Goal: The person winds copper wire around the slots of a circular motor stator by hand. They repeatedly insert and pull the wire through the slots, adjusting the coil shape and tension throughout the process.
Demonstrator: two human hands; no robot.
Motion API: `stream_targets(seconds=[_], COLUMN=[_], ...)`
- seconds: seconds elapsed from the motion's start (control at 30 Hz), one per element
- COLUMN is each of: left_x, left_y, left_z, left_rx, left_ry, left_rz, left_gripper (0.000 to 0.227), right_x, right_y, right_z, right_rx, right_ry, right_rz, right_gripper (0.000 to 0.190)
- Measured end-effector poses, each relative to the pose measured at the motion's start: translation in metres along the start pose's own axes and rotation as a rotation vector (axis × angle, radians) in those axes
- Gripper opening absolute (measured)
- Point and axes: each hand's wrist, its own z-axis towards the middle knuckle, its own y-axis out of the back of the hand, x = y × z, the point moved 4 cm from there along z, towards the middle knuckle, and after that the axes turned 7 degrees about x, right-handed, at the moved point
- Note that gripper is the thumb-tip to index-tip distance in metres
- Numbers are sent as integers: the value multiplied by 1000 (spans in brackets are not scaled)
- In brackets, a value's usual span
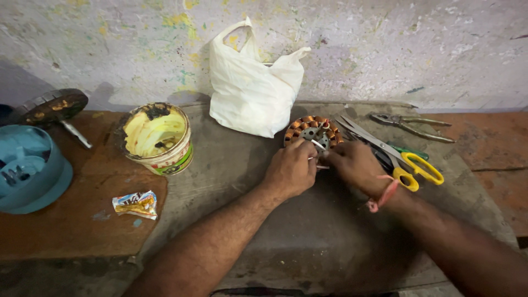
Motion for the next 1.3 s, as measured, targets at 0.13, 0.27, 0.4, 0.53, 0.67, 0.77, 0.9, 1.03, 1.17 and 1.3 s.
stream_targets(seconds=[0.13,0.27,0.4,0.53,0.67,0.77,0.9,1.03,1.17,1.3], left_x=[-1,-1,-2,-3,-2,-2,-2,-2,-1,0], left_y=[-1,-1,0,1,0,1,0,1,0,-1], left_z=[1,2,2,2,4,3,2,1,-1,2], left_rx=[-19,1,29,38,87,76,43,-7,-36,17], left_ry=[-7,1,21,16,42,50,26,-15,-22,27], left_rz=[26,39,32,49,48,28,32,22,16,17], left_gripper=[10,10,10,12,14,13,12,10,11,15], right_x=[15,20,28,30,26,25,10,13,20,34], right_y=[12,15,11,8,1,-6,-2,10,17,16], right_z=[-35,-50,-52,-45,-36,-25,-1,-3,-41,-58], right_rx=[-280,-274,-310,-253,-175,-178,5,-56,-310,-335], right_ry=[490,905,1055,1064,911,508,75,198,537,933], right_rz=[-482,-851,-1043,-1099,-1085,-689,-96,-106,-312,-371], right_gripper=[20,43,44,43,42,30,29,25,16,46])
